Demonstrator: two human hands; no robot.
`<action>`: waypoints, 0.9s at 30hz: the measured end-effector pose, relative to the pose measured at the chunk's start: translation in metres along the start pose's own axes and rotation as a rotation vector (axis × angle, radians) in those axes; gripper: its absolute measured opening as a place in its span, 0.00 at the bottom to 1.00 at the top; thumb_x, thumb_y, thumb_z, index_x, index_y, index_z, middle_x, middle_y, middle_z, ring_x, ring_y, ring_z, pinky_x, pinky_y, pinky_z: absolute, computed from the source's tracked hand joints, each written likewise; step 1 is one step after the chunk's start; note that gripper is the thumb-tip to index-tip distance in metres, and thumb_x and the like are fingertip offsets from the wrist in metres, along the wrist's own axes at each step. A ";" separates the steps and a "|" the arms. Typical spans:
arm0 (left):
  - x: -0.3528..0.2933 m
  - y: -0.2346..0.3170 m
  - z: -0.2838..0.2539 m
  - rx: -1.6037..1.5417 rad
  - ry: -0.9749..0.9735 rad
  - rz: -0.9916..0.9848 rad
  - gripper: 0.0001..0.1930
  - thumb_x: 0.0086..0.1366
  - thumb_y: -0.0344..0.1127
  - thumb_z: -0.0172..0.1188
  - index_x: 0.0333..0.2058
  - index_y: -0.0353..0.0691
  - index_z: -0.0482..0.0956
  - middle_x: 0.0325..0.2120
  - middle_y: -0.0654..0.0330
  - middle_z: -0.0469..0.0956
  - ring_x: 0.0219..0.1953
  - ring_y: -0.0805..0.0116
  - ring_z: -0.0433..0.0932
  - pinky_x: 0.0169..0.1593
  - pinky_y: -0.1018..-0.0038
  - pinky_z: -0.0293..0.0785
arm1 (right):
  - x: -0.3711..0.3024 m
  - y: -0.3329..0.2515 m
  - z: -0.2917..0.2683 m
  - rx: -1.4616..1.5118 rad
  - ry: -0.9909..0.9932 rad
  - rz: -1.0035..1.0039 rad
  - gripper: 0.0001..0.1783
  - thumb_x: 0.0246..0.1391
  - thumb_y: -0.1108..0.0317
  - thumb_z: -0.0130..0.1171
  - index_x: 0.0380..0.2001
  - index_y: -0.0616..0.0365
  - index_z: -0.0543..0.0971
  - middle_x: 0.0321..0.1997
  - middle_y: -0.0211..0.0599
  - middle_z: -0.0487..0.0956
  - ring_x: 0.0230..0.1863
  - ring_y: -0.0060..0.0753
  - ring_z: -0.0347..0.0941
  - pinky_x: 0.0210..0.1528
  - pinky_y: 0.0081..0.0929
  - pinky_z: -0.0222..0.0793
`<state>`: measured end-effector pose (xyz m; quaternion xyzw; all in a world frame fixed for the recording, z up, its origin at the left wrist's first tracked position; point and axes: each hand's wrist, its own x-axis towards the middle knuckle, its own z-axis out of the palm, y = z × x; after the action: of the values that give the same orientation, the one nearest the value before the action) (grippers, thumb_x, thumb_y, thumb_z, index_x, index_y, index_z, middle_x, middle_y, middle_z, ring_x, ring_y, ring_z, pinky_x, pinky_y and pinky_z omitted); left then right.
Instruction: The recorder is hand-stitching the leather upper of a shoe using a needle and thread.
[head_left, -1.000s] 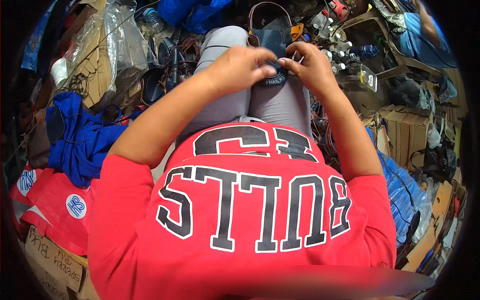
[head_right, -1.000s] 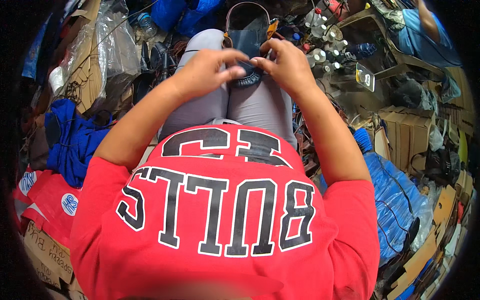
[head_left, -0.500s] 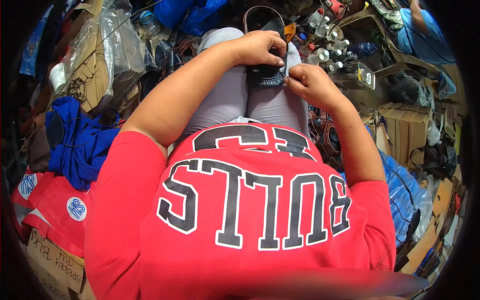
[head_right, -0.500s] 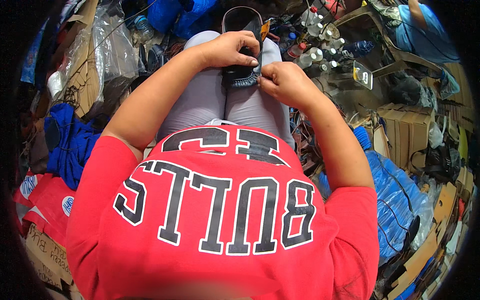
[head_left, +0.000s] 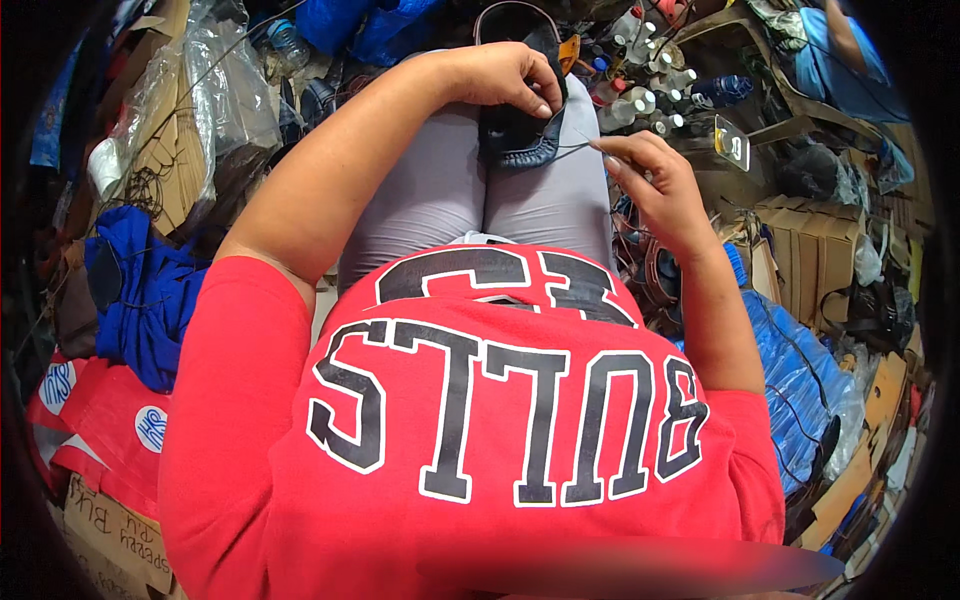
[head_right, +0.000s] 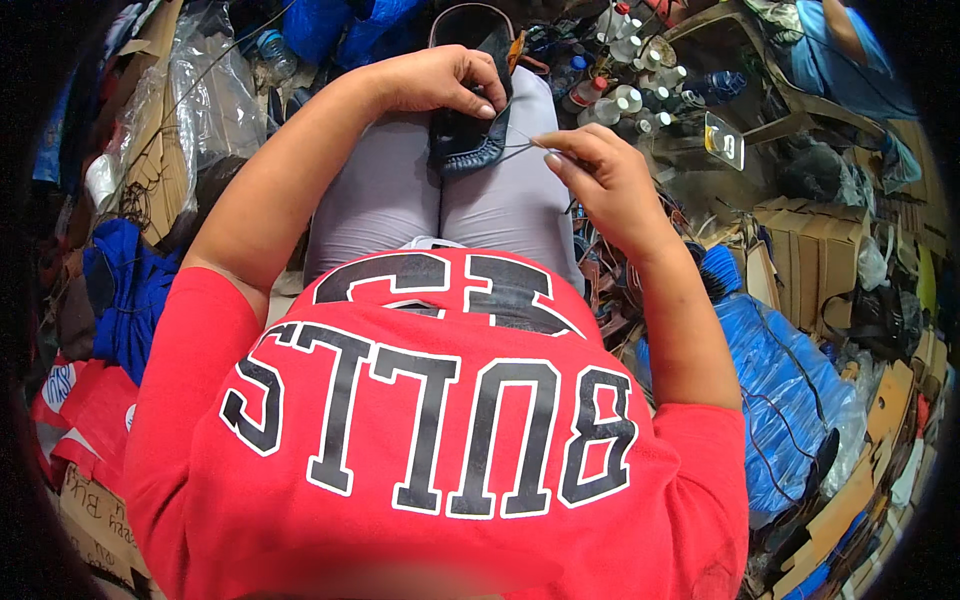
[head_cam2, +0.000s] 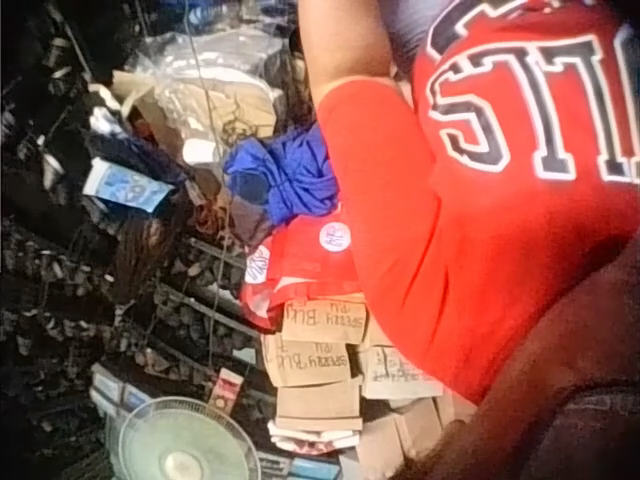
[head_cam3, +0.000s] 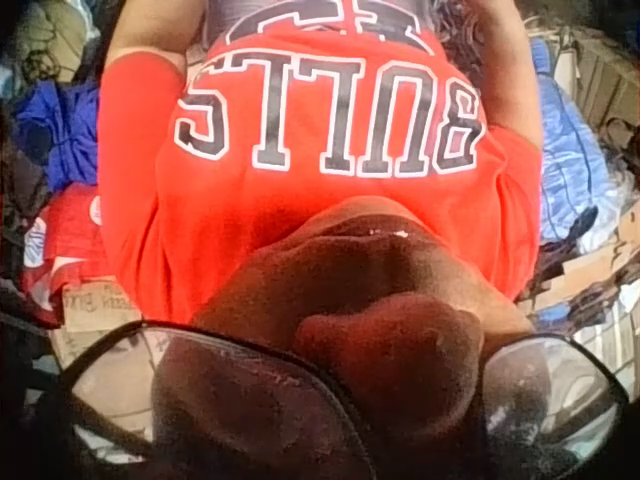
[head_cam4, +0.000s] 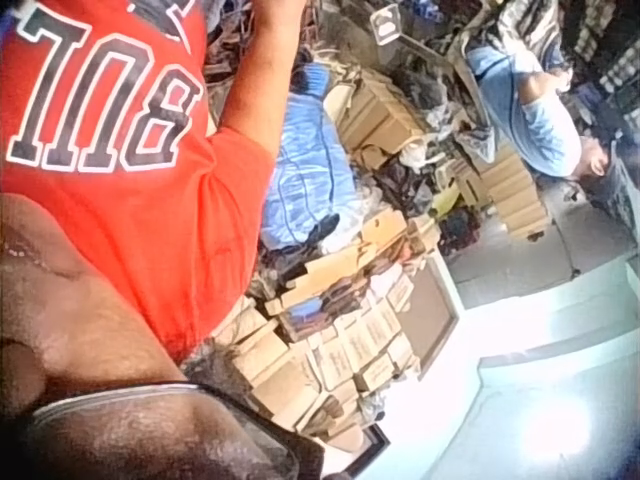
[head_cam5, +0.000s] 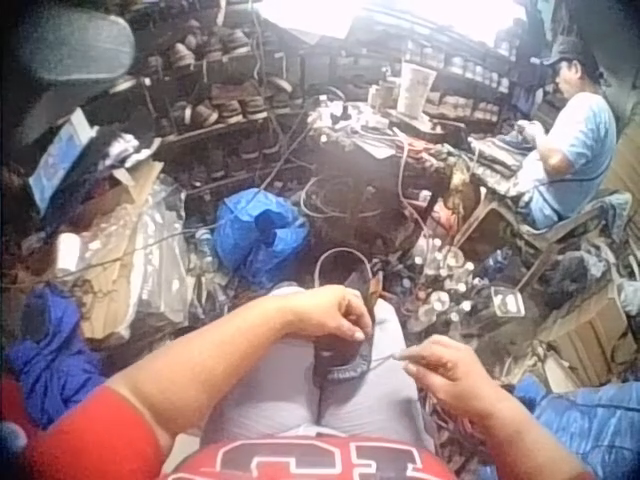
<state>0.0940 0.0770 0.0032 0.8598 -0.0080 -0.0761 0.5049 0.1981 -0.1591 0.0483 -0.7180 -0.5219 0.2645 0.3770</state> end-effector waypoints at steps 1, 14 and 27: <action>0.003 0.000 -0.002 -0.023 -0.033 0.013 0.11 0.53 0.32 0.64 0.36 0.39 0.82 0.34 0.61 0.74 0.42 0.68 0.73 0.50 0.75 0.66 | 0.003 -0.002 0.002 -0.067 -0.006 -0.008 0.08 0.52 0.70 0.59 0.35 0.58 0.81 0.26 0.32 0.72 0.27 0.25 0.68 0.30 0.22 0.64; 0.001 -0.001 0.000 -0.035 -0.037 -0.051 0.13 0.50 0.27 0.62 0.37 0.39 0.83 0.31 0.62 0.74 0.38 0.68 0.72 0.46 0.76 0.67 | 0.020 0.002 0.013 -0.284 -0.074 0.011 0.11 0.48 0.72 0.57 0.37 0.53 0.82 0.26 0.39 0.72 0.27 0.38 0.71 0.31 0.28 0.67; 0.007 -0.002 0.002 -0.001 -0.037 -0.071 0.11 0.51 0.29 0.63 0.36 0.41 0.83 0.32 0.62 0.75 0.40 0.68 0.72 0.48 0.75 0.67 | 0.033 0.005 0.013 -0.304 -0.115 -0.062 0.12 0.48 0.74 0.56 0.37 0.52 0.82 0.27 0.39 0.73 0.28 0.39 0.72 0.33 0.28 0.67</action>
<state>0.1009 0.0759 -0.0007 0.8577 0.0132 -0.1097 0.5021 0.2009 -0.1249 0.0374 -0.7340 -0.5984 0.2113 0.2416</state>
